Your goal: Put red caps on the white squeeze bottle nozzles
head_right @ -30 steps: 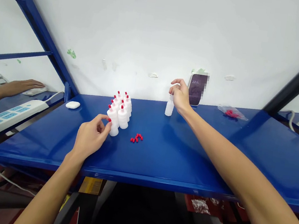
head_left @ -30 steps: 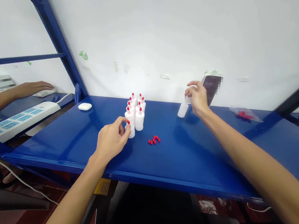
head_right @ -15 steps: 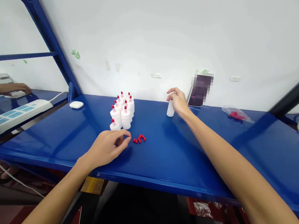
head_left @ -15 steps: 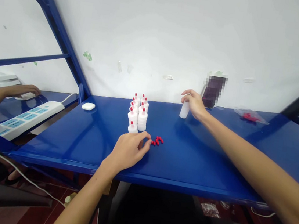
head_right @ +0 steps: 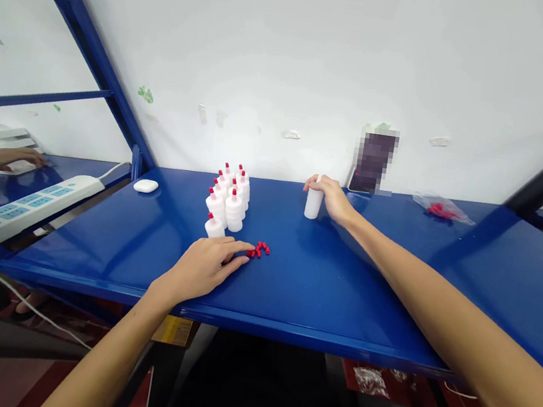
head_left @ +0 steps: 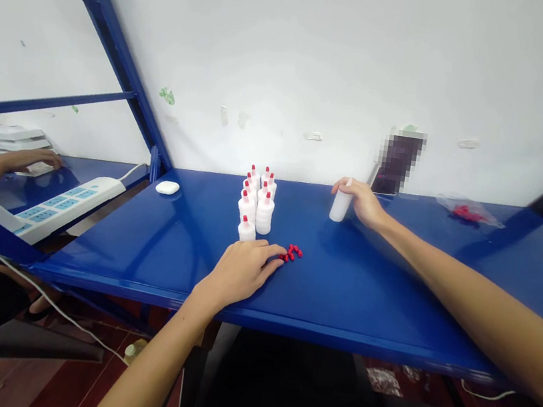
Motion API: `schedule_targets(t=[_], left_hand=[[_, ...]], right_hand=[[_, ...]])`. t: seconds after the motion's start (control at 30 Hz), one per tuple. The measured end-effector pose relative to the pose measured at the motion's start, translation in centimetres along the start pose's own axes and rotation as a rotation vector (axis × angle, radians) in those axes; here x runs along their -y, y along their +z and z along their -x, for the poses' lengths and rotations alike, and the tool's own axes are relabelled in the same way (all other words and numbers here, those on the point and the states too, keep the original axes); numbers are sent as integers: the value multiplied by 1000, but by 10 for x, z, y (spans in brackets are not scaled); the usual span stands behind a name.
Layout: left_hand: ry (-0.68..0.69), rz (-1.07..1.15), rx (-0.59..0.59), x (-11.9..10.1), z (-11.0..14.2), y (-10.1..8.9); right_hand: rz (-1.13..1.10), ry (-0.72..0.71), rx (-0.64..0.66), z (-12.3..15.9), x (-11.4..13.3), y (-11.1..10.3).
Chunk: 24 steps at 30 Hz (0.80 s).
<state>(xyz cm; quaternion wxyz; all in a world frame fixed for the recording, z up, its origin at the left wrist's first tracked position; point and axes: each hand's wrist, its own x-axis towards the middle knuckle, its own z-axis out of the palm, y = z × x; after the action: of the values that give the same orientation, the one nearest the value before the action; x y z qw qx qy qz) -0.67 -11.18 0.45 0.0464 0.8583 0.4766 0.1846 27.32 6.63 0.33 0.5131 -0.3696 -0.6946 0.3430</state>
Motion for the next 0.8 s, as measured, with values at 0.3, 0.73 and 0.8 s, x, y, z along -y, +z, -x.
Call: schedule_targets(t=[0.3,0.73,0.8], left_hand=[[-55,116,-69,1,0,1],[-93,600,-491,-9,-2,0],[-114,617,-510,-10,-5,0]], right_hand=[[-141,17,-28,21,18,30],[-58,-19,484,71,69,71],[-48,-34,500,72,70,70]])
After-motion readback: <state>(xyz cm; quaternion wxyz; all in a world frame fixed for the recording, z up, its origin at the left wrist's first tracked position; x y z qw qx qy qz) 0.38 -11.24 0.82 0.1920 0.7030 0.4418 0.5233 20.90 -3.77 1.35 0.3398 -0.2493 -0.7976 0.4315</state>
